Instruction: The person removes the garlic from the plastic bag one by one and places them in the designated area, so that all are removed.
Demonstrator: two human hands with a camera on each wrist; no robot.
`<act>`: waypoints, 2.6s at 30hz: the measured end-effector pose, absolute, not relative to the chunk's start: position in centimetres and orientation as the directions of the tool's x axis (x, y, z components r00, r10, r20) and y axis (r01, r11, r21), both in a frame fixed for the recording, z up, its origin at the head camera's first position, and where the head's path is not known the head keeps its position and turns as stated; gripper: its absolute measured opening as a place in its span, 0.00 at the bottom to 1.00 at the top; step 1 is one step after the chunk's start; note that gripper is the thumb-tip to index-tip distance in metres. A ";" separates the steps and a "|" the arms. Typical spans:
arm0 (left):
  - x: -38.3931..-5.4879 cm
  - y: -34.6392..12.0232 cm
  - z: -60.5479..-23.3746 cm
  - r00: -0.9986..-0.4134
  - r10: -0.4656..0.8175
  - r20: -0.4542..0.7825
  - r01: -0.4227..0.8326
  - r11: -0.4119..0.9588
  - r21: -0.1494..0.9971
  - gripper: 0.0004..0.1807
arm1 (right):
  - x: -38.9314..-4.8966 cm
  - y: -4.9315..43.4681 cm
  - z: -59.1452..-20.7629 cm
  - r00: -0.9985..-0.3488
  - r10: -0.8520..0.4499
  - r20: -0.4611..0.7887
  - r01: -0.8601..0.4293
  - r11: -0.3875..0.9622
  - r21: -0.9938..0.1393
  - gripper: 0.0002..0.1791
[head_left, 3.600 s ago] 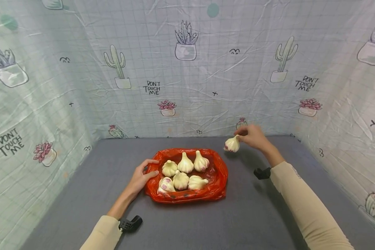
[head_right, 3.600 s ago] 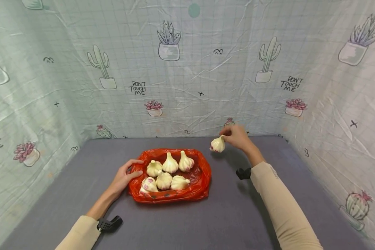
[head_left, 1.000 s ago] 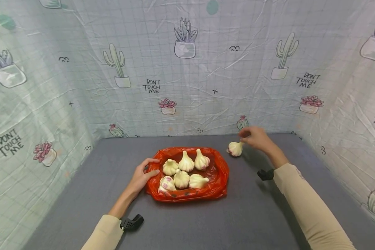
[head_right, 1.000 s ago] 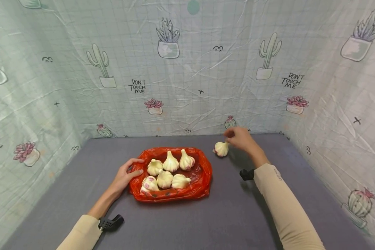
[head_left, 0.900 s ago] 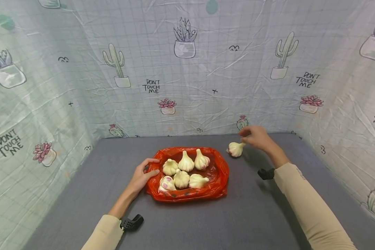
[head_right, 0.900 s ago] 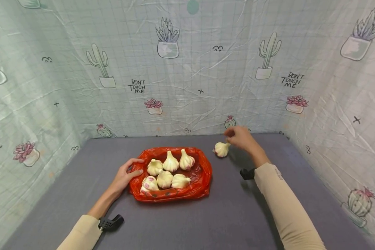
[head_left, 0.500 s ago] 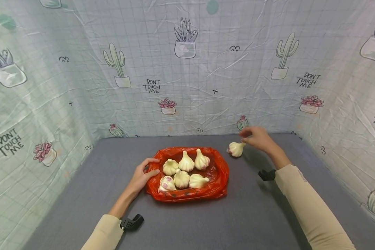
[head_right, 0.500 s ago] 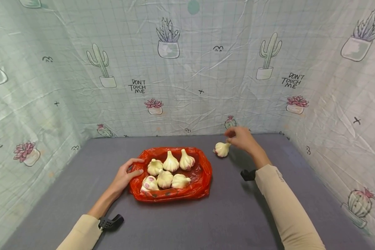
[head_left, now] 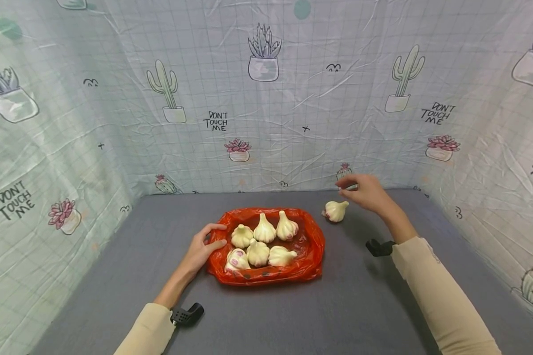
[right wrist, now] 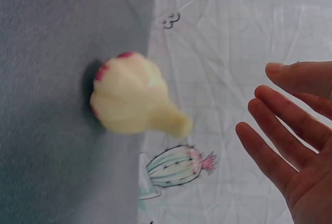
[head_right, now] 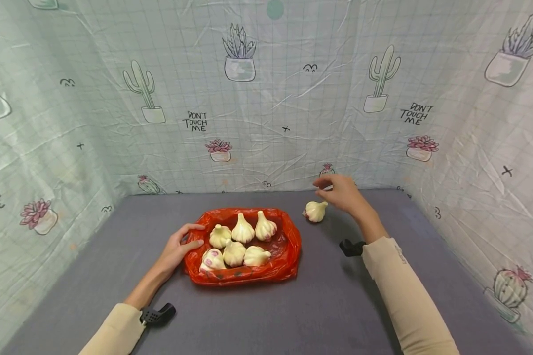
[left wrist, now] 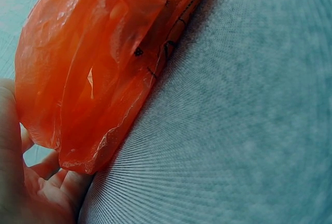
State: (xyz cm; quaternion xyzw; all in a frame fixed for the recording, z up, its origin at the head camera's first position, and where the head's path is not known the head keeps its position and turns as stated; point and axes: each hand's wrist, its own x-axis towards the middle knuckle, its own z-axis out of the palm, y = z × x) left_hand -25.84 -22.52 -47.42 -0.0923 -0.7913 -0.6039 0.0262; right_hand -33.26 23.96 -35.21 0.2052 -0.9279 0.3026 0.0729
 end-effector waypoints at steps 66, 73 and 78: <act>-26.1 -22.7 -47.6 -0.982 0.122 0.146 0.172 0.232 0.957 0.22 | -33.2 12.9 -34.7 -0.750 -0.644 0.148 -0.632 0.633 -0.447 0.15; -26.1 -22.7 -47.6 -0.982 0.123 0.143 0.169 0.228 0.959 0.22 | -33.7 11.6 -34.7 -0.715 -0.695 0.077 -0.652 0.624 -0.430 0.14; -26.1 -22.7 -47.6 -0.982 0.122 0.142 0.167 0.234 0.958 0.22 | -33.7 10.9 -34.9 -0.700 -0.713 0.038 -0.652 0.617 -0.441 0.14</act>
